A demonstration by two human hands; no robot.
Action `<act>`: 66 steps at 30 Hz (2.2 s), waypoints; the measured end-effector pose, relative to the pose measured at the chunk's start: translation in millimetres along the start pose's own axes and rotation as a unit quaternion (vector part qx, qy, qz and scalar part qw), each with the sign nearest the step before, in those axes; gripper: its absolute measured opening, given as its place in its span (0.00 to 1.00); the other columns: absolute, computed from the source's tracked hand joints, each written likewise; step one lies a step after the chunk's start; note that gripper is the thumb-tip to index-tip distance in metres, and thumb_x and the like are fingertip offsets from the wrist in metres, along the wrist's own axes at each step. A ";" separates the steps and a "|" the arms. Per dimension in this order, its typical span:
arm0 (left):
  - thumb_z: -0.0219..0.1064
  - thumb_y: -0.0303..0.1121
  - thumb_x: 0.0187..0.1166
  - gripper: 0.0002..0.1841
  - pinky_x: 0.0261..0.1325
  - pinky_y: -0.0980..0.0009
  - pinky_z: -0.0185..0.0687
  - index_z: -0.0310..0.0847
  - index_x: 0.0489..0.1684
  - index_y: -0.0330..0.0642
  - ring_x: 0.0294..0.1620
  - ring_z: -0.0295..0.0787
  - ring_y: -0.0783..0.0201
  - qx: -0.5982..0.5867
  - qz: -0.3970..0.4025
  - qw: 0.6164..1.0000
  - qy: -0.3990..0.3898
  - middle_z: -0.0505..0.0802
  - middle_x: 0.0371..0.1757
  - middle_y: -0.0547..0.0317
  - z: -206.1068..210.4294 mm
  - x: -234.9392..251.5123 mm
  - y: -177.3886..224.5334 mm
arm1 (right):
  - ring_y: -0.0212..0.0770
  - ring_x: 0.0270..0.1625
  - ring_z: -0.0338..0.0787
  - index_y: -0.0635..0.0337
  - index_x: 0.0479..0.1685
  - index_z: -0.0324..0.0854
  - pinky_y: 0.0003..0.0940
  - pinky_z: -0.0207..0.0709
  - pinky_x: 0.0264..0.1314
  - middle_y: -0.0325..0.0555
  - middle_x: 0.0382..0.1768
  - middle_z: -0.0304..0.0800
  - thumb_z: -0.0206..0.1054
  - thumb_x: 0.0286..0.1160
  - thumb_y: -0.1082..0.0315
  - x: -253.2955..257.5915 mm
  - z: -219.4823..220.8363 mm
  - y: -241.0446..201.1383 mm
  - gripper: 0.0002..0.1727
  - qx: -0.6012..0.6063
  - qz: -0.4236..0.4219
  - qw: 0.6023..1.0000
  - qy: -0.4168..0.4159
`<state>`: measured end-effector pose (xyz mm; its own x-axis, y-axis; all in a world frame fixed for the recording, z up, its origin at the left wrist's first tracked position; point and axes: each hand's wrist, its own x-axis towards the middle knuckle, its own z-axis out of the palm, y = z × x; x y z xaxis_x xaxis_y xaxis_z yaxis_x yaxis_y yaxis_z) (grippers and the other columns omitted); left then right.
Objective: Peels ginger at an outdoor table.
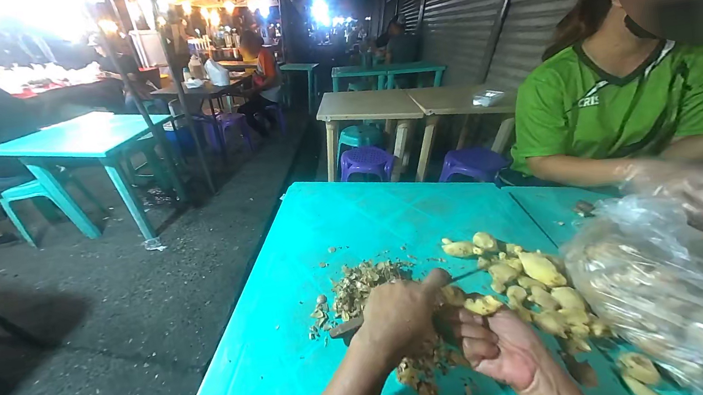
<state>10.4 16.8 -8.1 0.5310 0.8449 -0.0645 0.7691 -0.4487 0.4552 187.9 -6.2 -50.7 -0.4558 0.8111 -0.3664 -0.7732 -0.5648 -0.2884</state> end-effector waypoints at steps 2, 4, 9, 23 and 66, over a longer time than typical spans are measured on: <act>0.47 0.37 0.95 0.18 0.52 0.33 0.83 0.74 0.77 0.51 0.52 0.92 0.32 -0.002 0.006 1.000 0.025 0.93 0.46 0.36 -1.1 0.6 -10.4 | 0.23 0.09 0.73 0.58 0.28 0.79 0.15 0.69 0.08 0.38 0.17 0.80 0.39 0.86 0.58 1.1 -0.4 1.7 0.25 -0.004 0.023 1.000 -0.007; 0.47 0.37 0.95 0.18 0.54 0.33 0.82 0.74 0.77 0.48 0.52 0.92 0.33 -0.029 0.011 0.999 0.028 0.93 0.46 0.36 -3.0 1.0 -19.0 | 0.24 0.09 0.75 0.59 0.29 0.79 0.15 0.72 0.10 0.38 0.16 0.79 0.42 0.84 0.60 1.9 -2.5 0.3 0.22 0.014 0.043 0.999 -0.023; 0.44 0.40 0.97 0.23 0.60 0.33 0.81 0.63 0.89 0.52 0.54 0.91 0.34 -0.070 0.037 0.997 0.001 0.93 0.50 0.35 0.0 -1.5 -10.4 | 0.23 0.09 0.74 0.60 0.29 0.81 0.14 0.70 0.09 0.39 0.17 0.81 0.39 0.86 0.58 -3.1 1.4 -1.2 0.27 0.029 0.017 0.999 -0.013; 0.45 0.39 0.96 0.20 0.56 0.37 0.82 0.72 0.79 0.44 0.49 0.91 0.38 -0.114 0.075 0.990 0.024 0.92 0.45 0.37 1.6 -2.2 -15.9 | 0.24 0.13 0.78 0.60 0.34 0.85 0.14 0.73 0.13 0.41 0.24 0.86 0.55 0.81 0.61 0.1 -7.1 -3.7 0.16 0.003 0.038 0.994 -0.106; 0.43 0.39 0.97 0.22 0.56 0.36 0.83 0.63 0.87 0.53 0.51 0.92 0.35 -0.053 0.045 0.998 0.013 0.92 0.45 0.37 -2.2 -11.6 -8.4 | 0.19 0.12 0.68 0.48 0.40 0.76 0.13 0.63 0.12 0.31 0.19 0.74 0.47 0.83 0.63 1.3 5.6 5.3 0.11 -0.229 -0.163 0.959 -0.043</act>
<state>-3.0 11.4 -9.2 0.5857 0.8105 0.0027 0.6762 -0.4904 0.5497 180.7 -7.3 -47.8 -0.2732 0.9543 -0.1214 -0.6144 -0.2702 -0.7413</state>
